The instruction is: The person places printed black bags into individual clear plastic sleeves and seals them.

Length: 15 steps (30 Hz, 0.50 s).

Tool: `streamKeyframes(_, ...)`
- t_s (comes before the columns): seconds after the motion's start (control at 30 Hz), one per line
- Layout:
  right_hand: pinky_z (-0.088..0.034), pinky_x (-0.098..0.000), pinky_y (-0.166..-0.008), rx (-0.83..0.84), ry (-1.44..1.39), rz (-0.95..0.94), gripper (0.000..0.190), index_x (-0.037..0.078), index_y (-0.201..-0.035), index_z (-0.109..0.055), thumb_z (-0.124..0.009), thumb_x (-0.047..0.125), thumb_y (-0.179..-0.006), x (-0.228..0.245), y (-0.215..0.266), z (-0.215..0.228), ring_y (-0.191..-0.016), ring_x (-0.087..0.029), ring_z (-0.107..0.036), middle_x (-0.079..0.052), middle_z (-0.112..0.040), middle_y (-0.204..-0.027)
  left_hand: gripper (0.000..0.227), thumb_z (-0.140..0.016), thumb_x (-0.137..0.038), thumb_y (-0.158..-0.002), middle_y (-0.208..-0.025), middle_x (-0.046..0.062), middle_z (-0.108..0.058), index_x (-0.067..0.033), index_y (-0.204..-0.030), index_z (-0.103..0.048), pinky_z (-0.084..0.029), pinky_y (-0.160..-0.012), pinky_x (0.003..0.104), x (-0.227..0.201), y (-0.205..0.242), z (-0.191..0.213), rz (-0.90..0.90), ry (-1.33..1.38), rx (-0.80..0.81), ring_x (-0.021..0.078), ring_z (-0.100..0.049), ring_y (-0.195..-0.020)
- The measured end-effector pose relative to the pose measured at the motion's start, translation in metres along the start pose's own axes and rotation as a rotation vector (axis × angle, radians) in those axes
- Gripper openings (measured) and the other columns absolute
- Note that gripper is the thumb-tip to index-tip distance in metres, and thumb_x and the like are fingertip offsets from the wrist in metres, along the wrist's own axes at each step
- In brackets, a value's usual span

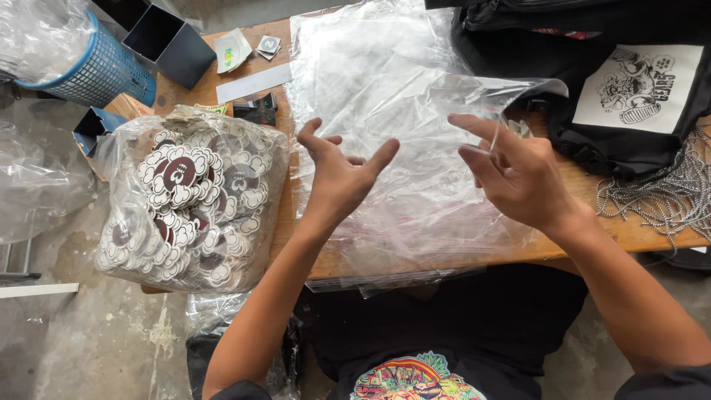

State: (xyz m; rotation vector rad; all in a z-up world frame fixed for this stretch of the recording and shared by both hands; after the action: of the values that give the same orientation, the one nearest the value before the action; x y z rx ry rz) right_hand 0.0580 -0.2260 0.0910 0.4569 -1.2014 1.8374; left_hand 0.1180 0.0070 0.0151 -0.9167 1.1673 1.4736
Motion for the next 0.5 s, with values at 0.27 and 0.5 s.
streamKeyframes(0.27, -0.055, -0.0313, -0.045, 0.137, -0.285, -0.288, 0.028, -0.001, -0.130, -0.063, -0.051, 0.005, -0.105, -0.026, -0.014, -0.004, -0.053, -0.023, -0.065, -0.014, -0.068, -0.078, 0.065, -0.070, -0.012, -0.086, -0.093, 0.017, -0.066, -0.0040, -0.139, -0.032, -0.055, -0.059, 0.029, 0.006, 0.020, 0.002, 0.166, -0.054, 0.188, 0.0192, -0.065, -0.068)
streamKeyframes(0.5, -0.052, -0.0531, -0.106, 0.240, -0.579, -1.254, 0.067, -0.012, -0.137, -0.051, -0.037, 0.040, -0.096, -0.053, -0.007, -0.023, -0.126, -0.046, -0.065, -0.030, -0.063, -0.140, 0.030, -0.059, -0.002, -0.097, -0.084, 0.017, -0.068, -0.0094, -0.125, -0.051, -0.056, -0.052, 0.029, 0.006, 0.042, 0.011, 0.260, 0.011, 0.309, 0.0215, -0.068, -0.062)
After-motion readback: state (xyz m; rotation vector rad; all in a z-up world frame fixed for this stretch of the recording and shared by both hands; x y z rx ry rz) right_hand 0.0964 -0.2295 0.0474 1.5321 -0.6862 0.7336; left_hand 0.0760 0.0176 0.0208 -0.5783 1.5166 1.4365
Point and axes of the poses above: each hand's wrist, its own y-axis away from the middle knuckle, its own z-axis out of the back of the hand, x = y × z, the point moved 10 cm from there along -y, towards the middle knuckle
